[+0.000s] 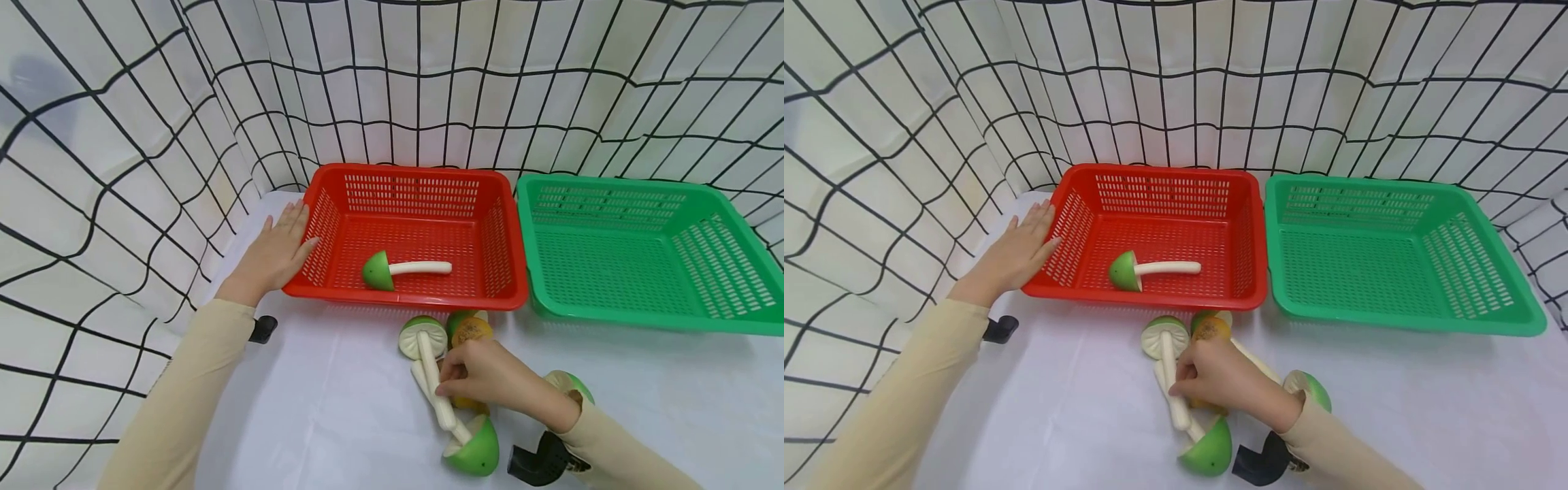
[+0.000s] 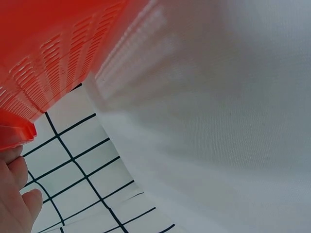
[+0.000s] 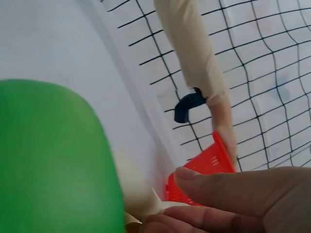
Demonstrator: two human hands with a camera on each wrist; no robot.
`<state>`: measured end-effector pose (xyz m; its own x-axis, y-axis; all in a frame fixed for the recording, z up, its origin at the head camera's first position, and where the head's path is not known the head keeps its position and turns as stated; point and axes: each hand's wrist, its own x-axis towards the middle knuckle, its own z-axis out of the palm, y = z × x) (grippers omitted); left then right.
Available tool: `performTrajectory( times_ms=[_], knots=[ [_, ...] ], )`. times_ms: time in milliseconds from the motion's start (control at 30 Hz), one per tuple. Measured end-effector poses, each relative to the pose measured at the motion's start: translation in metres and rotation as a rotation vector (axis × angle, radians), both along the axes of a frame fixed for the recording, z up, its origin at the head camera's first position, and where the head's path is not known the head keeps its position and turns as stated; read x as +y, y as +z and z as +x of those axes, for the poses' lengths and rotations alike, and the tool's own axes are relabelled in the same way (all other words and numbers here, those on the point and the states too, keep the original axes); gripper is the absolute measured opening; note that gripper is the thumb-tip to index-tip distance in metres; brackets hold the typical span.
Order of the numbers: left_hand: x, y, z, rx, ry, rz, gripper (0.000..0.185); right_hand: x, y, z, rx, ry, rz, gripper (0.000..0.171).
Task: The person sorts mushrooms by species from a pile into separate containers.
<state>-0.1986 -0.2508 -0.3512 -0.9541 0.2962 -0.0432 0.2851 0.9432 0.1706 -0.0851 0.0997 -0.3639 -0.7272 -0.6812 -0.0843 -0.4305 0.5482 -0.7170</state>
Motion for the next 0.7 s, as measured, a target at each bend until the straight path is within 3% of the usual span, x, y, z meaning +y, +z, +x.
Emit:
performTrajectory(
  times_ms=[300,533,700],
  knots=[
    [-0.001,0.001,0.000,-0.007,0.002,-0.002,0.066,-0.013,-0.008,0.006,0.114,-0.118,0.108,0.031],
    [0.000,0.002,0.001,-0.002,0.004,-0.001,0.066,-0.014,-0.011,0.011,0.155,-0.063,0.213,0.042],
    [0.000,0.002,0.002,-0.004,0.004,-0.004,0.066,-0.014,-0.011,0.011,0.092,-0.070,0.155,0.043]
  ],
)
